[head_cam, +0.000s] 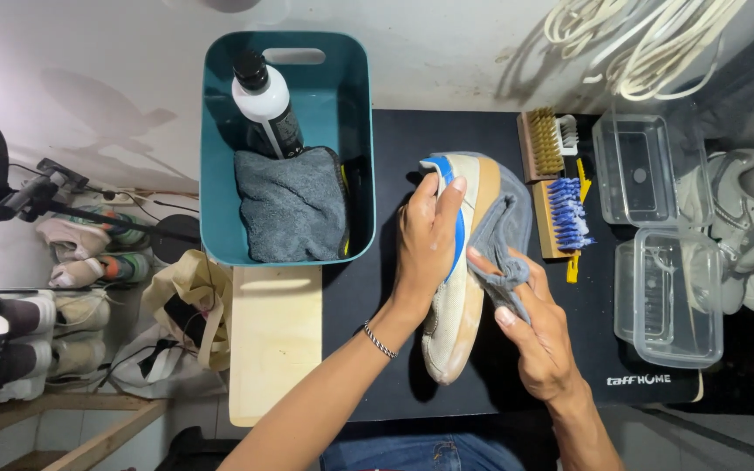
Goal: Cleaning a sneaker with a brush and trimming the sole with scissors.
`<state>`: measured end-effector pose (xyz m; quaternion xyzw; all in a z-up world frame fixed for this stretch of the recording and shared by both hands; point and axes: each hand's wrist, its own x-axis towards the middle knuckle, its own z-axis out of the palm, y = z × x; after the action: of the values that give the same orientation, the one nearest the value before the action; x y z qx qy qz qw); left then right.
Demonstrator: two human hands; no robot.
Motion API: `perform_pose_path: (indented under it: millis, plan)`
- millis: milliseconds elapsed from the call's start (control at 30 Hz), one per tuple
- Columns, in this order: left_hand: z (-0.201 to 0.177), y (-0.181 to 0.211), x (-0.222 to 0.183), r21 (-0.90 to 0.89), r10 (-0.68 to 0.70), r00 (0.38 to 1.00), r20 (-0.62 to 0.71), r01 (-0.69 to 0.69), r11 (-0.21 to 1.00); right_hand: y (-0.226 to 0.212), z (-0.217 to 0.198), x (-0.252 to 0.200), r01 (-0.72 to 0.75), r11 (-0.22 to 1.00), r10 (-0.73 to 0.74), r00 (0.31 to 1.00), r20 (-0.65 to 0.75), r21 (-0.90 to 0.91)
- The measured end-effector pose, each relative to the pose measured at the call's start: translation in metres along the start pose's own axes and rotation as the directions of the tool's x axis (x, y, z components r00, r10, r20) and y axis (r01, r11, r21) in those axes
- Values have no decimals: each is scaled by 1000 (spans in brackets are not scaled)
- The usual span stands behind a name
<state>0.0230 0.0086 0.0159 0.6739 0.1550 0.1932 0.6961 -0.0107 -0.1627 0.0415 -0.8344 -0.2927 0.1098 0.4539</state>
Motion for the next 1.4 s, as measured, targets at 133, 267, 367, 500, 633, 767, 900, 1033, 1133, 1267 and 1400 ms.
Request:
perform_pose_path:
  millis: [133, 267, 367, 500, 633, 767, 900, 1033, 1133, 1267, 1400]
  plan:
    - [-2, 0, 1, 41, -4, 1000, -3, 4, 999, 10, 1, -16, -127, 991, 127, 992, 7, 29]
    - [-4, 0, 1, 17, 21, 999, 30, -21, 1000, 16, 2, -29, -186, 973, 189, 982, -9, 137]
    - [-5, -2, 1, 9, 39, 998, 46, -40, 999, 36, 2, -39, -107, 872, 143, 989, -41, 478]
    - [-11, 1, 6, -53, -16, 997, 74, 20, 998, 56, 1, -34, 98, 229, 274, 948, -161, 969]
    - [-16, 14, 2, -126, -62, 993, 97, 74, 989, 10, -12, 6, 224, 189, 484, 826, -289, 956]
    - [-22, 14, 4, -58, -18, 979, 204, 30, 998, 18, -10, 23, 214, 454, 408, 813, -416, 865]
    - [-16, -28, 12, -80, -6, 970, 243, 26, 996, 33, 15, 37, 64, 899, 162, 870, -465, 433]
    - [-15, -40, 15, -32, -40, 974, 223, 48, 998, 2, 10, 43, 9, 987, 30, 969, -247, 158]
    - [-12, -33, 12, -58, -51, 974, 220, 65, 996, 2, 6, 25, 64, 995, -49, 980, -192, 76]
    - [-15, -5, 8, 22, 18, 989, 144, -21, 1000, 16, 1, -1, -30, 999, 27, 997, -66, -43]
    - [-13, 0, 5, 9, 6, 992, 124, -7, 1000, 20, -1, -13, 115, 980, -125, 991, -52, -162]
